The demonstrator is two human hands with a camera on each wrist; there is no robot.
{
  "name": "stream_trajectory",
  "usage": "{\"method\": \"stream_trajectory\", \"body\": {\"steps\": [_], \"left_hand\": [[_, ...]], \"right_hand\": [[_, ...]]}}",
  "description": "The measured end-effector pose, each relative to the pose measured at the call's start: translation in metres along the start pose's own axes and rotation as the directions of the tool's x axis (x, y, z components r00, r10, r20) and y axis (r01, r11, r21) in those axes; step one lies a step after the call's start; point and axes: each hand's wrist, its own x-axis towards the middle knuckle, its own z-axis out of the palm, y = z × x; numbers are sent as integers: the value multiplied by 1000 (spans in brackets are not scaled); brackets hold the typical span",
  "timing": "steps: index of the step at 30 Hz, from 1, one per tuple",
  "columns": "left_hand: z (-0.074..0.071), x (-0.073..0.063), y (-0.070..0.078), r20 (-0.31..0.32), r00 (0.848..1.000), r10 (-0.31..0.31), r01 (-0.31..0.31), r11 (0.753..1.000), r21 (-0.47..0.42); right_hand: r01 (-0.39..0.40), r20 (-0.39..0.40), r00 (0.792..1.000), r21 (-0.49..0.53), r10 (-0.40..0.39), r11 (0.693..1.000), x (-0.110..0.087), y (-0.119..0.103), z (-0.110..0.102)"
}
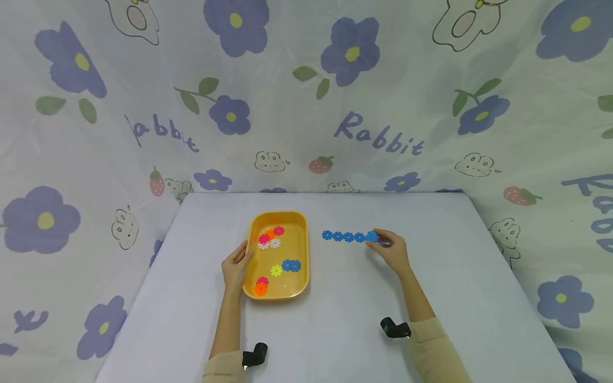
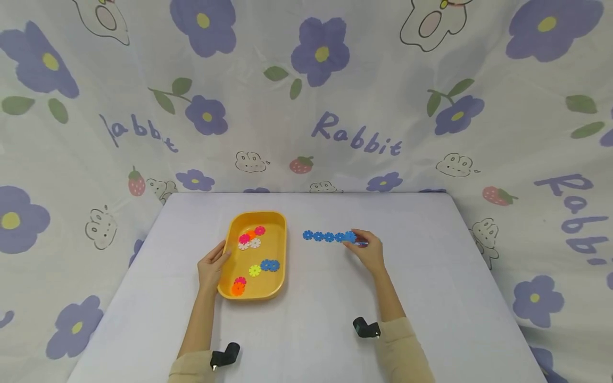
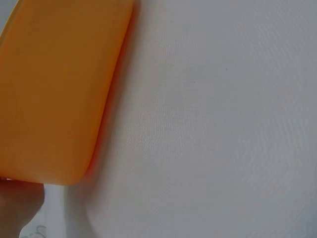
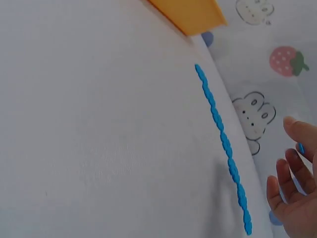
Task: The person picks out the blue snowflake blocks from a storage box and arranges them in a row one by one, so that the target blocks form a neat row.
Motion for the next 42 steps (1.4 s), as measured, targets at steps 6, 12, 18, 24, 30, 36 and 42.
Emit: {"method": "stream_trajectory", "body": {"steps": [6,12,18,24,30,36,42], "left_hand": [[0,0,0,5,1000,0,0,1000,-11],[-1,0,-1,6,1000,7,-7,1000,-6],[-1,1,0,8,1000,1,-1,1000,-7],[-1,1,0,7,1000,4,-4,1000,-14],[0,0,1,8,1000,1,-1,1000,-3],[0,0,1,1,1000,2,-2,1000,1],[0,-1,1,4,1000,13,-13,1000,-1]], "right_hand": [[-37,-107,994,-18,35,999,-4,14,-22],[-127,-170,979,-82,111,989,-5,50,-40],[-264,-170,957,-163,237,951,-2,88,-55],[-310,-141,949,-254,282,916,-2,98,-65],[-281,-109,960,-342,260,897,4,97,-71],[-284,-69,958,-363,278,888,5,98,-73],[-281,-94,960,-321,265,905,3,97,-71]]}}
